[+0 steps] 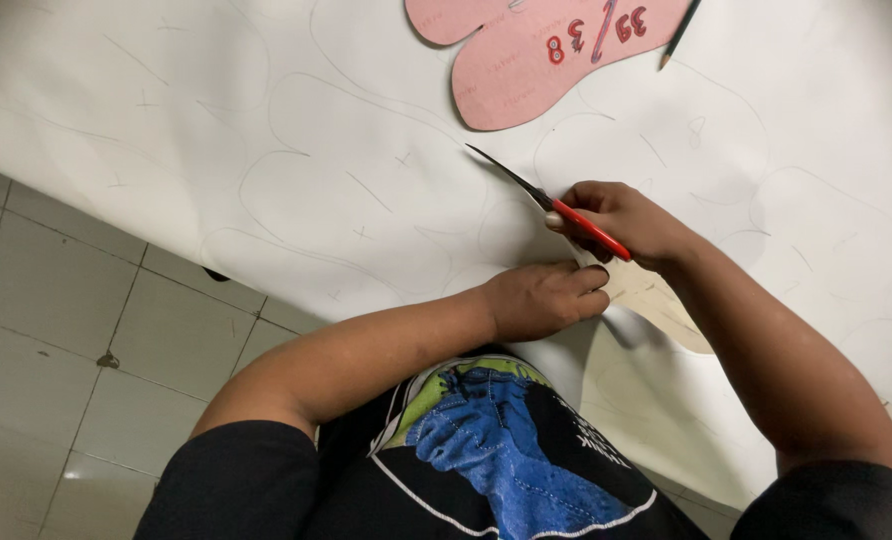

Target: The person traces shoe insole outlines onto a large white fabric using a pink insole template and a pencil. Then the person uses red-handled scissors to cut along the traced outlines, separating the fabric pieces. Finally, the person rolls up the remaining fabric.

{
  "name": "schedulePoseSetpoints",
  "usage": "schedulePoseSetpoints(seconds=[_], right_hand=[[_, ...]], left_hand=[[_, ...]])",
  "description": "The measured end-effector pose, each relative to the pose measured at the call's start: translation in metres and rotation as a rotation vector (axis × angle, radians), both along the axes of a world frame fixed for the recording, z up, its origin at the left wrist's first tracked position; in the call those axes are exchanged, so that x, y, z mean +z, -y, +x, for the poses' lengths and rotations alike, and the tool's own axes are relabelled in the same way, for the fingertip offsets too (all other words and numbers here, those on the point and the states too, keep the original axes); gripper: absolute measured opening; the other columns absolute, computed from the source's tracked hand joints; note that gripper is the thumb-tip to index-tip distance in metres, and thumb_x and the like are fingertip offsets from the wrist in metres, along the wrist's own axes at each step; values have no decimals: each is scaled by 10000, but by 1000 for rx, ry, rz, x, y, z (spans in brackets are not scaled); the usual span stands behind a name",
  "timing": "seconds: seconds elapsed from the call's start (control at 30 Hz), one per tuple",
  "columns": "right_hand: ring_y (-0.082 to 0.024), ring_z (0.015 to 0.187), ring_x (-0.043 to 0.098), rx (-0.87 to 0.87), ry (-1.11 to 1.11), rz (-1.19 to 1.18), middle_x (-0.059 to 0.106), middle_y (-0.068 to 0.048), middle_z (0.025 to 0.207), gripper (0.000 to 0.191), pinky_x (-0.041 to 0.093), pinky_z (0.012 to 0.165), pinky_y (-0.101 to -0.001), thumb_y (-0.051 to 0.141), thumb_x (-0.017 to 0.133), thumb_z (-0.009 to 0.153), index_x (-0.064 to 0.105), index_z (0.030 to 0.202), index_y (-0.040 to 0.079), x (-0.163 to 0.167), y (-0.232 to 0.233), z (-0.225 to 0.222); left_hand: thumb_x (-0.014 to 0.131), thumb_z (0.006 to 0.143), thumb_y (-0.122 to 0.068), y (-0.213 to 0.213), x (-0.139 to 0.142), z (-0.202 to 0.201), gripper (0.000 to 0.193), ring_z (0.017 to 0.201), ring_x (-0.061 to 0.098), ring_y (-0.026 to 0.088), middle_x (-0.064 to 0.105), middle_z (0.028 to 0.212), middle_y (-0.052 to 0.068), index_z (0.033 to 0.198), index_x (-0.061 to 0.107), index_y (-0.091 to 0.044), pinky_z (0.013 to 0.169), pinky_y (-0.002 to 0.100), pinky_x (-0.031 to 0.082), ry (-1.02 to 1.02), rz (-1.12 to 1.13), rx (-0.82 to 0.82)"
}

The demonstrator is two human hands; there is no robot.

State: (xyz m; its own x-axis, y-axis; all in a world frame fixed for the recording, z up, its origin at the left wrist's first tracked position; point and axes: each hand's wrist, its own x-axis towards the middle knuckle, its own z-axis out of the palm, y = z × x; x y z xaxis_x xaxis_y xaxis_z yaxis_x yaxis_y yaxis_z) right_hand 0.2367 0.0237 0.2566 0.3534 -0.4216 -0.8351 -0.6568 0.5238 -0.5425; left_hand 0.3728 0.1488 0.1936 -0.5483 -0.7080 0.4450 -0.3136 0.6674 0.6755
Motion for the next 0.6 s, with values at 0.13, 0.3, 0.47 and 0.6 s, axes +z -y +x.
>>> schedulePoseSetpoints(seconds=[0.13, 0.3, 0.47, 0.6], right_hand=[[-114, 504, 500, 3, -42, 11, 618, -32, 656, 352, 388, 444, -259, 335, 752, 863, 687, 961, 3, 5, 0, -4], [-97, 498, 487, -11, -20, 22, 562, -25, 644, 389, 389, 436, -249, 358, 764, 873, 682, 959, -13, 6, 7, -5], [-92, 500, 488, -6, 34, 31, 601, -22, 666, 399, 370, 434, -244, 360, 752, 870, 690, 1027, -1, -4, 10, 13], [-67, 519, 506, -18, 87, 48, 611, -5, 682, 404, 397, 447, -224, 364, 733, 892, 696, 1070, 3, -11, 9, 24]], left_hand=[[605, 840, -121, 8, 0, 17, 321, 742, 665, 270, 652, 1160, 106, 1154, 663, -81, 566, 400, 568, 79, 130, 51], [601, 880, -109, 18, -1, 53, 190, 743, 655, 265, 642, 1041, 94, 1052, 680, -97, 584, 397, 568, 233, 70, 254], [603, 886, -65, 16, 6, 58, 75, 836, 654, 250, 611, 943, 63, 944, 647, -82, 717, 363, 591, 112, 0, 254], [608, 873, -57, 14, 11, 59, 86, 792, 638, 239, 615, 937, 83, 951, 645, -65, 707, 359, 580, 110, 18, 249]])
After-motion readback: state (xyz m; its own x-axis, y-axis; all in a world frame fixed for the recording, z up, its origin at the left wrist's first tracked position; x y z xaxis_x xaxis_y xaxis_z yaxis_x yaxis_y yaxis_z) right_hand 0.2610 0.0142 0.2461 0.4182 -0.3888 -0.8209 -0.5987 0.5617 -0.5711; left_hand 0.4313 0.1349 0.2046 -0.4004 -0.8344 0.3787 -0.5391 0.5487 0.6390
